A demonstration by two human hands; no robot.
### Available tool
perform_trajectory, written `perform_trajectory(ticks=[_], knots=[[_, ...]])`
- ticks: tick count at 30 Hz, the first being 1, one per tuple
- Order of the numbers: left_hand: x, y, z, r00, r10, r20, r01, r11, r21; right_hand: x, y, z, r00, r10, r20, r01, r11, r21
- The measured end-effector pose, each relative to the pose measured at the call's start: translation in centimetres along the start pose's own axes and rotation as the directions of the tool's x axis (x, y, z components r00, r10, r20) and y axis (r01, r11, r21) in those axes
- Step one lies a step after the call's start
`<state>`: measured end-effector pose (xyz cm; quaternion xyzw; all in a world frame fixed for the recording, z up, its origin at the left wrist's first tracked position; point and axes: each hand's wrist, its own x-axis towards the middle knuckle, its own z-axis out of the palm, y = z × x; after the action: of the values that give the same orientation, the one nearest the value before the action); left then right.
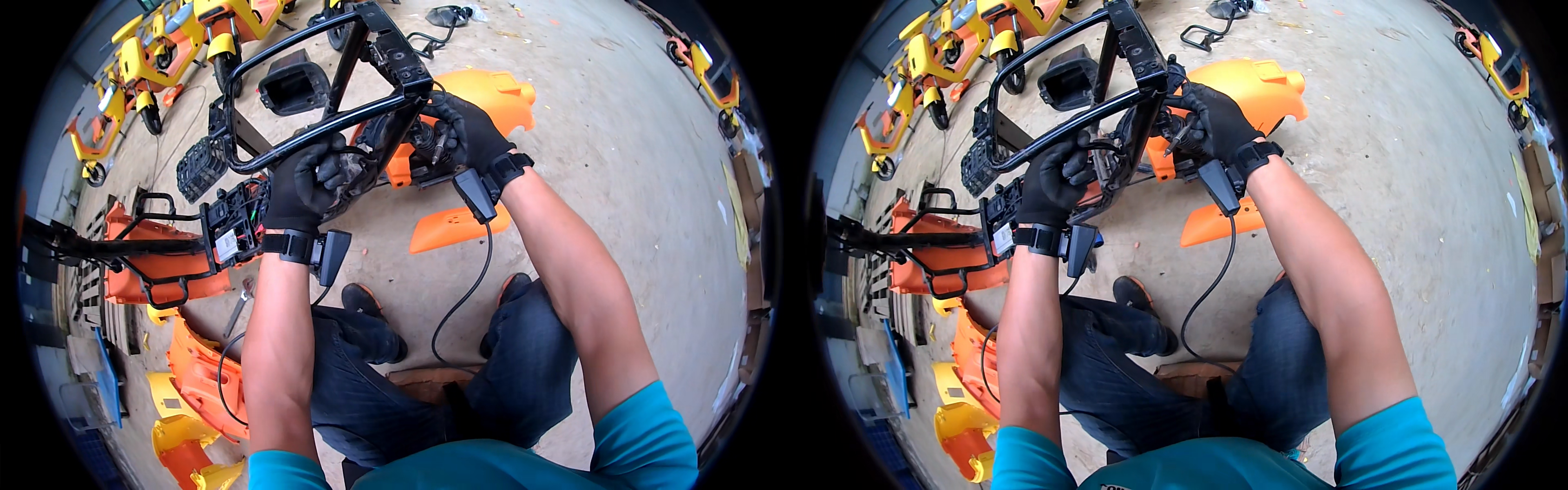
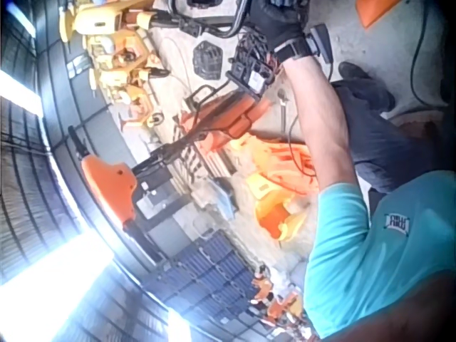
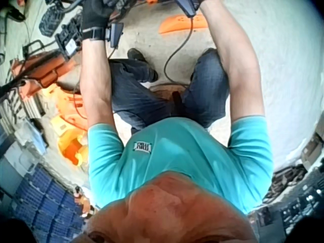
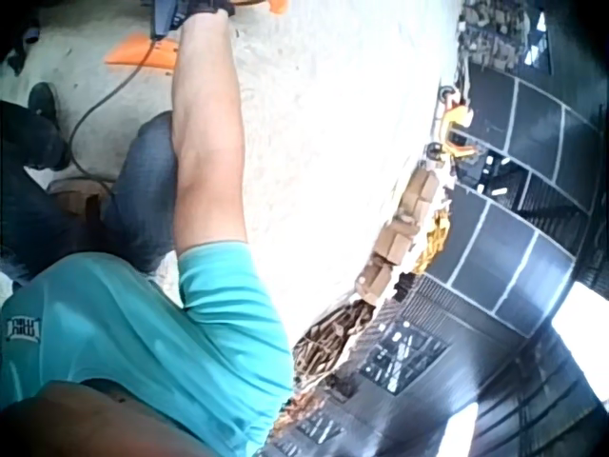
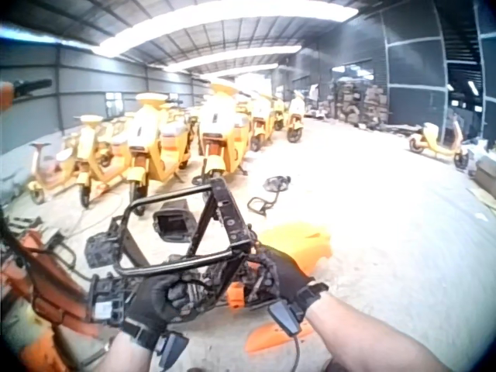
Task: The person uses a screwdriver to fasten screws into an orange plastic fender on a motorcycle frame, then adjusts wiring and continues to secure the component by hand.
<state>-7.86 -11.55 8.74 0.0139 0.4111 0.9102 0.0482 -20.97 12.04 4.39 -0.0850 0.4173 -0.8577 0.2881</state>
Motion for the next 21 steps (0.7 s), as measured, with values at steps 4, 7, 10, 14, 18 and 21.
perform_trajectory(ticks=[4, 7, 10, 14, 18, 21], knots=[[-1.1, 0.3, -2.0, 1.000, 0.003, 0.006, -0.003, 0.992, -0.125, -1.7, -0.5, 2.3, 0.998, 0.003, -0.064, -0.011, 0.992, -0.126], [-1.7, 0.5, -1.5, 0.995, -0.003, -0.097, -0.012, 0.988, -0.155, -2.1, -1.1, 0.8, 0.999, -0.012, -0.047, 0.000, 0.970, -0.242], [-1.7, 0.5, -1.9, 0.992, 0.010, -0.126, -0.030, 0.987, -0.158, -2.5, -1.2, -0.2, 0.993, -0.017, -0.114, -0.017, 0.955, -0.295], [-1.9, 0.4, -2.3, 0.992, -0.004, -0.126, -0.016, 0.988, -0.156, -3.0, -1.5, -1.3, 0.994, -0.038, -0.105, -0.014, 0.893, -0.450], [-2.5, 0.5, -3.2, 0.991, -0.053, -0.122, 0.040, 0.994, -0.106, -4.0, -1.9, -1.6, 0.986, -0.024, -0.166, -0.069, 0.843, -0.533], [-2.7, 0.1, -3.0, 0.965, -0.047, -0.257, 0.024, 0.995, -0.092, -5.0, -2.6, -2.1, 0.997, 0.011, -0.078, -0.054, 0.819, -0.572]])
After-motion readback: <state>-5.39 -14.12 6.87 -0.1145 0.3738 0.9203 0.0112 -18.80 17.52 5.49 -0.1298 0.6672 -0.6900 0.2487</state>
